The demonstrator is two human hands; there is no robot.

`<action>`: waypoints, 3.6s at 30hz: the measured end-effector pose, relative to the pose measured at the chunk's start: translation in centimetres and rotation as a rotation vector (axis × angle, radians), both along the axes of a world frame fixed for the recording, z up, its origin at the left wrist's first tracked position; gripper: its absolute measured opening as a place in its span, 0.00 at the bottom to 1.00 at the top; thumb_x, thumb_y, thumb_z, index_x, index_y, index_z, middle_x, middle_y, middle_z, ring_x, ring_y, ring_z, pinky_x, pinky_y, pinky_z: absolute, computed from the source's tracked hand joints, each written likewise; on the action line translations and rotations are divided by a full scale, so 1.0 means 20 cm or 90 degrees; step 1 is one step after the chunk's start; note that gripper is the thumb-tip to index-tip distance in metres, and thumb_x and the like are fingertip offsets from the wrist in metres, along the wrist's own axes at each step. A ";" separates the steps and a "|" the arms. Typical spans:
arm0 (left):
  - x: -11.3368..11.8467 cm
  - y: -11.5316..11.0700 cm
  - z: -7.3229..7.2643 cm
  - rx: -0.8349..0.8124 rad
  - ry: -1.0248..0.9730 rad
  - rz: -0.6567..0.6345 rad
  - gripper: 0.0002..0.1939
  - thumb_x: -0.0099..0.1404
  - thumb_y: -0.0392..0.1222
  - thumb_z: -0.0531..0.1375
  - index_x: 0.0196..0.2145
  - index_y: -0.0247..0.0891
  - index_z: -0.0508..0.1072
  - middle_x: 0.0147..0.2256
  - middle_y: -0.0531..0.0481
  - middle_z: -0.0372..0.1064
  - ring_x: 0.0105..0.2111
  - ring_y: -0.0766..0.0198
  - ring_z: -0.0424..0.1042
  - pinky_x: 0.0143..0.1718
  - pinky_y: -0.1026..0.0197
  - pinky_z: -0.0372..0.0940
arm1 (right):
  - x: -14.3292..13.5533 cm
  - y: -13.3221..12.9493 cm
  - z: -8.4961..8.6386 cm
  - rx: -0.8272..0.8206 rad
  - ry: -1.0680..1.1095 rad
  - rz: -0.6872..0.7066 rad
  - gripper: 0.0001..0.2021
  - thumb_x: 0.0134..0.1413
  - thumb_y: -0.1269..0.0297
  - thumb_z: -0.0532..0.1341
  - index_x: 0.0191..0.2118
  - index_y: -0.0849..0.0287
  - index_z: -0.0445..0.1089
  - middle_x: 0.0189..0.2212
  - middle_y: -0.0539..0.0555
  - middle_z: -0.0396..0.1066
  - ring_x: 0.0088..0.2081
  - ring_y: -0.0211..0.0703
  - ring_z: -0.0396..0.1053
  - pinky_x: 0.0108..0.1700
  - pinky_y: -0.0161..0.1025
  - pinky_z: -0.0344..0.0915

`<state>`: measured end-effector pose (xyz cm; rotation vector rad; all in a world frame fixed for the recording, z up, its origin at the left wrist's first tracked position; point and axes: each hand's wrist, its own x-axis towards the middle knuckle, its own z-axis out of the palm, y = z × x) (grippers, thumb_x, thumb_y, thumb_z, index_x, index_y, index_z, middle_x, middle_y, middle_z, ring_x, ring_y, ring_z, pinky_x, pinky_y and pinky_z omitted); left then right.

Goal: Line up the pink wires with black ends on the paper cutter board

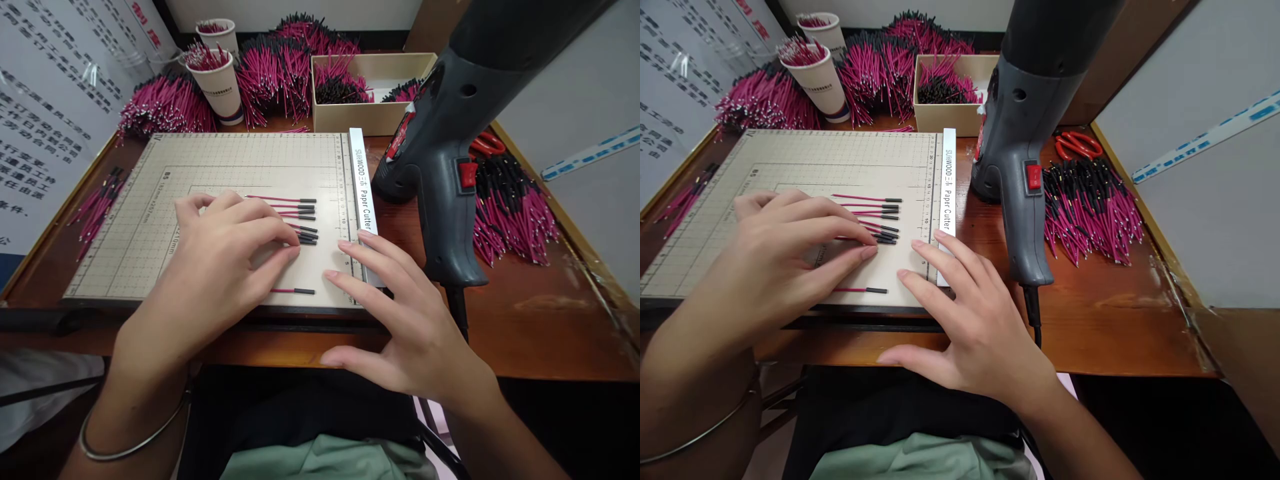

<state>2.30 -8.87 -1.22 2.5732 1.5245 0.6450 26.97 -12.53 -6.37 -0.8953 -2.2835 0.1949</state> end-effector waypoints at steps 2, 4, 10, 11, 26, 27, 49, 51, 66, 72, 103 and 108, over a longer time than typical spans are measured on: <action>0.00 0.00 0.00 -0.002 -0.001 0.008 0.10 0.75 0.43 0.58 0.38 0.45 0.78 0.41 0.52 0.80 0.44 0.50 0.75 0.53 0.43 0.53 | 0.00 0.00 0.00 0.002 0.004 -0.004 0.32 0.64 0.42 0.66 0.62 0.64 0.70 0.68 0.66 0.65 0.73 0.61 0.57 0.75 0.54 0.56; 0.00 0.00 0.00 0.003 0.004 0.012 0.09 0.75 0.43 0.58 0.39 0.45 0.78 0.42 0.52 0.80 0.44 0.50 0.75 0.54 0.42 0.52 | 0.00 0.00 0.00 0.004 0.003 -0.004 0.33 0.64 0.41 0.66 0.62 0.64 0.70 0.69 0.66 0.63 0.74 0.62 0.55 0.76 0.53 0.55; 0.01 0.02 0.00 0.008 0.014 0.005 0.12 0.76 0.43 0.56 0.37 0.44 0.78 0.42 0.51 0.81 0.45 0.49 0.75 0.54 0.41 0.51 | 0.00 0.00 0.00 0.005 -0.002 -0.002 0.34 0.64 0.39 0.65 0.62 0.64 0.69 0.70 0.66 0.61 0.75 0.63 0.53 0.76 0.54 0.55; 0.01 0.02 0.00 0.004 0.011 0.003 0.13 0.76 0.43 0.56 0.36 0.44 0.79 0.41 0.51 0.81 0.45 0.50 0.74 0.54 0.41 0.51 | 0.00 0.00 0.00 0.006 -0.002 -0.003 0.34 0.64 0.39 0.65 0.62 0.64 0.69 0.70 0.66 0.61 0.75 0.63 0.53 0.76 0.55 0.56; -0.05 -0.02 0.03 -0.067 -0.018 -0.042 0.11 0.74 0.45 0.58 0.36 0.46 0.79 0.38 0.54 0.80 0.42 0.55 0.75 0.54 0.45 0.52 | 0.00 0.01 0.00 0.004 0.002 0.003 0.33 0.64 0.38 0.65 0.61 0.60 0.71 0.69 0.67 0.63 0.75 0.63 0.54 0.72 0.64 0.62; -0.05 -0.02 0.03 -0.071 -0.021 -0.045 0.11 0.74 0.45 0.58 0.35 0.46 0.78 0.38 0.54 0.79 0.42 0.55 0.75 0.54 0.45 0.52 | 0.00 0.01 0.00 0.003 0.002 0.005 0.33 0.63 0.38 0.65 0.61 0.61 0.71 0.69 0.67 0.62 0.75 0.63 0.53 0.72 0.63 0.62; -0.07 -0.04 0.02 -0.105 -0.045 -0.087 0.09 0.74 0.43 0.59 0.35 0.46 0.77 0.37 0.56 0.78 0.38 0.59 0.75 0.50 0.48 0.52 | 0.00 0.01 0.01 0.020 -0.032 0.004 0.35 0.60 0.35 0.66 0.60 0.60 0.74 0.68 0.67 0.65 0.73 0.65 0.56 0.70 0.65 0.64; -0.07 -0.05 0.02 -0.106 -0.052 -0.090 0.09 0.74 0.43 0.59 0.35 0.46 0.77 0.37 0.57 0.78 0.38 0.59 0.75 0.50 0.49 0.52 | 0.00 0.01 0.01 0.019 -0.035 0.002 0.35 0.60 0.35 0.66 0.60 0.59 0.74 0.68 0.67 0.65 0.73 0.64 0.56 0.70 0.65 0.64; -0.07 -0.04 0.02 -0.112 -0.055 -0.084 0.10 0.75 0.44 0.59 0.34 0.47 0.78 0.36 0.57 0.78 0.38 0.59 0.75 0.49 0.48 0.52 | -0.01 0.01 0.00 0.027 -0.015 -0.009 0.35 0.60 0.34 0.65 0.59 0.59 0.75 0.67 0.66 0.67 0.73 0.64 0.59 0.70 0.65 0.64; -0.07 -0.06 0.02 -0.106 -0.065 -0.072 0.08 0.74 0.45 0.61 0.35 0.49 0.78 0.36 0.60 0.79 0.39 0.58 0.75 0.49 0.49 0.53 | -0.02 0.00 0.00 0.020 0.007 -0.010 0.35 0.62 0.36 0.65 0.60 0.62 0.72 0.66 0.67 0.67 0.71 0.64 0.60 0.70 0.63 0.64; -0.10 -0.06 0.02 -0.105 -0.149 -0.055 0.06 0.72 0.40 0.66 0.35 0.46 0.80 0.36 0.59 0.77 0.41 0.64 0.70 0.48 0.57 0.60 | 0.10 0.33 0.25 0.033 -0.176 0.281 0.32 0.68 0.35 0.55 0.51 0.61 0.80 0.26 0.47 0.56 0.29 0.36 0.54 0.32 0.37 0.49; -0.09 -0.05 0.01 -0.119 -0.129 -0.054 0.06 0.72 0.40 0.66 0.34 0.44 0.80 0.35 0.58 0.77 0.41 0.63 0.70 0.49 0.55 0.58 | 0.08 0.32 0.24 0.013 -0.181 0.275 0.33 0.69 0.35 0.55 0.52 0.61 0.80 0.27 0.48 0.58 0.29 0.36 0.56 0.32 0.38 0.47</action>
